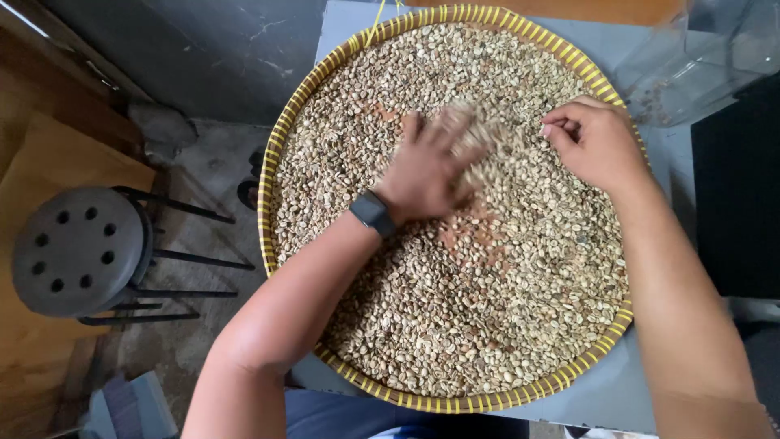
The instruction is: Sorting green coffee beans on a tray to remove defects before roasting.
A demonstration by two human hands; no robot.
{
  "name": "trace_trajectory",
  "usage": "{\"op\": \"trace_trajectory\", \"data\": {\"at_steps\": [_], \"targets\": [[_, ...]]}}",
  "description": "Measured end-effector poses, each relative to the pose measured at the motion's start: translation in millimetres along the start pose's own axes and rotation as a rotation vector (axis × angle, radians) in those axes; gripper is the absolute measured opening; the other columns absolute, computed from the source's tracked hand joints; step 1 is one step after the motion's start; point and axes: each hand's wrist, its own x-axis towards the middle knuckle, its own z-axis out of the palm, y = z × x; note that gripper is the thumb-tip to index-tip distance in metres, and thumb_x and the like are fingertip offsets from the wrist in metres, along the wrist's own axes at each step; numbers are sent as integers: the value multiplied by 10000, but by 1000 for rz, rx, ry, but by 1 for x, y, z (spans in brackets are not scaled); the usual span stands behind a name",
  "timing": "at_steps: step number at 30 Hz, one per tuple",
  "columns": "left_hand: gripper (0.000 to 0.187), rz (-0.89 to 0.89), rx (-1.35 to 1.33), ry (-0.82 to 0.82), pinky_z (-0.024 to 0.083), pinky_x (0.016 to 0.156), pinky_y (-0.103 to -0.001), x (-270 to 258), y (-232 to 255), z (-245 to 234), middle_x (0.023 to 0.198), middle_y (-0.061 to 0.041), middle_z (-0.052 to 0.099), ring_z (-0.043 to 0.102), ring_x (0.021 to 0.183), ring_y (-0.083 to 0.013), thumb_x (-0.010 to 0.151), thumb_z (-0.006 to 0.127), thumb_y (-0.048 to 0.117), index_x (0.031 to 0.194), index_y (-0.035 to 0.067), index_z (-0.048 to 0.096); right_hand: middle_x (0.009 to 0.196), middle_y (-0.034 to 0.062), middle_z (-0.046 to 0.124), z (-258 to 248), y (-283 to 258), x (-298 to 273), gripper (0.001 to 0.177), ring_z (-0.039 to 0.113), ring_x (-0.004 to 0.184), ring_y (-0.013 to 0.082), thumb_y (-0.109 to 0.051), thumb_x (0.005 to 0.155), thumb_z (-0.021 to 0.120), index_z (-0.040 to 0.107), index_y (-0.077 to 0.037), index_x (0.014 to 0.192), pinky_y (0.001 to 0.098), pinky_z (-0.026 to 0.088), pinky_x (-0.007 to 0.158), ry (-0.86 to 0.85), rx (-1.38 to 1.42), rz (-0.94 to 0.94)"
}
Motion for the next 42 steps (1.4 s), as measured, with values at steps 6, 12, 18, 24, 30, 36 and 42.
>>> {"op": "trace_trajectory", "data": {"at_steps": [6,12,18,24,30,36,42], "targets": [[754,-247,-70,148,67,1203,-695,-1,-76,18,1670,-214,132,126,1518,-467,990,304,725,1612,299,276,1280,133,633,-5,-9,-1,260,613,1158,350,-186,1044,684,739,-57,1264,515,432,1021,31,-37,11],[570,-286,-36,329,193,1183,-705,2,-100,31,1621,-218,304,291,1480,-464,1059,398,527,1559,254,403,1699,102,196,-27,-86,4,646,165,1526,313,-395,1036,451,298,-124,1602,546,154,1223,-277,-83,332],[624,-315,-152,387,222,1228,-578,1,-108,37,1600,-284,323,285,1494,-458,1079,348,479,1558,79,372,1729,60,-65,-14,-109,4,796,-27,1562,238,-585,1010,275,33,-160,1638,595,102,1241,-418,-170,417],[647,-294,-199,456,325,1195,-562,-10,-102,37,1512,-284,434,399,1456,-436,1052,448,521,1496,50,471,1603,341,317,8,-136,-5,783,276,1510,484,-485,1018,537,352,34,1575,604,256,1212,-307,-218,-5],[701,-303,-247,443,299,1212,-555,-11,-102,35,1521,-286,432,383,1468,-434,1066,370,581,1489,33,481,1512,328,398,31,-190,-24,815,305,1474,459,-546,984,586,361,-19,1564,561,239,1233,-420,-175,-265],[675,-321,-234,451,307,1213,-546,-9,-104,39,1517,-274,447,389,1469,-422,1066,368,574,1470,55,518,1638,301,166,59,-276,-70,901,93,1521,479,-716,993,410,188,-113,1624,645,47,1222,-587,-149,-336],[647,-325,-259,446,302,1216,-552,-8,-106,38,1523,-265,444,383,1473,-420,1066,354,572,1445,85,549,1509,259,456,80,-284,-55,537,254,1526,440,-421,949,557,613,-35,1318,648,111,1238,-518,-335,-346]]}}
